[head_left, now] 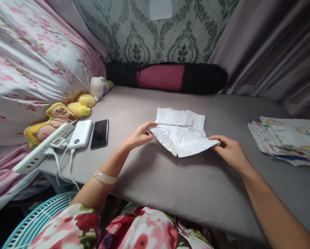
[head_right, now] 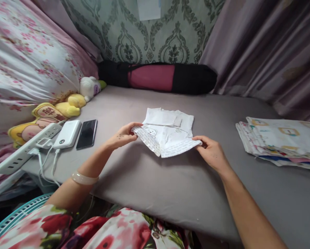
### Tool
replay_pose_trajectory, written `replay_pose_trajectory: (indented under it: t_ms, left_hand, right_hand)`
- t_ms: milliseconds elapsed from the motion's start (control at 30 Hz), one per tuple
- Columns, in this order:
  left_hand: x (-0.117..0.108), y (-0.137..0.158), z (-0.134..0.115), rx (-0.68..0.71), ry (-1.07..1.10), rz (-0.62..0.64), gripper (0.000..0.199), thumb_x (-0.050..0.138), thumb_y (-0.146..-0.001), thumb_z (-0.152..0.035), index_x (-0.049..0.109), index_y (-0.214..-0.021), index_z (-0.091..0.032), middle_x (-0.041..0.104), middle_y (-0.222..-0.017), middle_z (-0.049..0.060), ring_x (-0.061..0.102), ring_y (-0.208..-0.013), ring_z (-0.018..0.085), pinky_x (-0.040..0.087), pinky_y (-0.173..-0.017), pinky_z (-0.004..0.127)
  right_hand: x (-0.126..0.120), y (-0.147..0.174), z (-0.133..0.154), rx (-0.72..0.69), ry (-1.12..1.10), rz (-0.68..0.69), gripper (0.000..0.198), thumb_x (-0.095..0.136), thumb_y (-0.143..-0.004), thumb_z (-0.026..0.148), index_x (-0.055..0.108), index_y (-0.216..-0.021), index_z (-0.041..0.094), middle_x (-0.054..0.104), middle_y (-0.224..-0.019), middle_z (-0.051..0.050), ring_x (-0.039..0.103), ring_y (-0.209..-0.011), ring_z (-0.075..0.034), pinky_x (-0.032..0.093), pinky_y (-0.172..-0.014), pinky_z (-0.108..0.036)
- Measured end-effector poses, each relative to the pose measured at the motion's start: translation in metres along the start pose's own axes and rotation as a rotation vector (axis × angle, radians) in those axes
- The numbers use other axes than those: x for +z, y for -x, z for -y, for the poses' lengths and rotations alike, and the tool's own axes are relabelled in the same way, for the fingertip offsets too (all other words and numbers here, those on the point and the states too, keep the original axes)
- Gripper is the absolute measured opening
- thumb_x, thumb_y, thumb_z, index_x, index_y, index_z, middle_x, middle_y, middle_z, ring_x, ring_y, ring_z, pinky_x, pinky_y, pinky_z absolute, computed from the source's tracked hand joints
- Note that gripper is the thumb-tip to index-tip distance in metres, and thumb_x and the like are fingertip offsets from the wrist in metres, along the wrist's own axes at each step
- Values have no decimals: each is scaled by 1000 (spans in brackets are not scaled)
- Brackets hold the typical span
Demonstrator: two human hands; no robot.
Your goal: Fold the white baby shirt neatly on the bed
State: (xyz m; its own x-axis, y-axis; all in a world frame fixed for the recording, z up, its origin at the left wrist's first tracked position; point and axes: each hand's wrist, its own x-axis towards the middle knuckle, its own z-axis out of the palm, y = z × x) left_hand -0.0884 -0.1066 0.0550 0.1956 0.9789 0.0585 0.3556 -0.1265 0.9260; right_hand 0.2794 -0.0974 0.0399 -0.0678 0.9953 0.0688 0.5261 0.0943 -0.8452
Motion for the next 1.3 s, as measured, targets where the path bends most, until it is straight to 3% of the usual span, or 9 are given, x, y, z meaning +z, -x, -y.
replay_pose_trajectory:
  t_ms: [100, 200, 333, 433, 533, 633, 833, 1033, 1300]
  left_hand:
    - [8, -10, 3, -33, -3, -173, 35, 59, -68, -14, 67, -102, -15, 64, -76, -1, 53, -61, 8, 43, -58, 20]
    - [15, -18, -1, -99, 79, -252, 27, 54, -69, -13, 68, -92, -14, 62, -62, -2, 57, -55, 10, 41, -51, 19]
    - [23, -28, -10, -132, 236, -295, 23, 53, -74, -17, 65, -93, -13, 63, -59, -1, 59, -46, 11, 36, -40, 19]
    - [30, -37, -11, -80, 321, -373, 17, 56, -77, -21, 62, -92, -14, 64, -63, -1, 63, -52, 12, 41, -44, 18]
    - [37, -47, -5, 30, 329, -415, 17, 58, -78, -22, 61, -93, -16, 64, -67, -2, 64, -61, 11, 48, -54, 19]
    - [42, -56, 4, 154, 258, -423, 19, 56, -80, -22, 60, -99, -17, 65, -78, 0, 62, -68, 10, 51, -64, 21]
    - [42, -63, 23, 271, -162, -339, 36, 45, -84, -18, 55, -118, -20, 65, -109, 5, 59, -89, 14, 49, -78, 23]
    - [40, -79, 35, 400, -405, -181, 48, 37, -85, -13, 49, -131, -16, 57, -127, 14, 51, -119, 22, 38, -105, 38]
    - [44, -108, 55, 419, -556, -109, 48, 30, -91, -14, 40, -138, -14, 54, -134, 16, 47, -126, 24, 34, -110, 41]
  right_hand:
    - [6, -4, 10, 100, -77, -39, 32, 67, -74, 40, 70, -97, 18, 70, -68, -3, 62, -53, -13, 47, -46, -21]
    - [11, -9, 23, 224, -219, -47, 40, 69, -73, 43, 67, -104, 17, 67, -61, -1, 58, -41, -11, 36, -34, -17]
    - [18, -16, 33, 262, -493, -107, 39, 75, -67, 38, 66, -100, 20, 72, -75, -3, 67, -54, -14, 44, -39, -16]
    - [27, -23, 29, 164, -561, -176, 37, 75, -68, 36, 65, -101, 22, 73, -85, -1, 71, -72, -17, 56, -54, -22]
    - [36, -27, 18, -29, -445, -234, 39, 71, -73, 36, 63, -109, 23, 73, -97, -4, 71, -89, -20, 60, -73, -31]
    - [40, -28, 5, -256, -175, -235, 41, 64, -80, 32, 59, -119, 21, 71, -108, -8, 69, -97, -22, 57, -86, -37]
    - [39, -30, -7, -520, 419, -130, 50, 50, -87, 25, 48, -137, 20, 61, -129, -13, 59, -118, -27, 46, -104, -41]
    - [40, -47, -17, -589, 658, -39, 58, 46, -90, 29, 37, -145, 14, 58, -127, -18, 54, -119, -31, 43, -103, -47]
    - [44, -72, -23, -535, 773, -13, 60, 41, -93, 39, 34, -145, 10, 58, -123, -20, 52, -116, -33, 42, -100, -48]
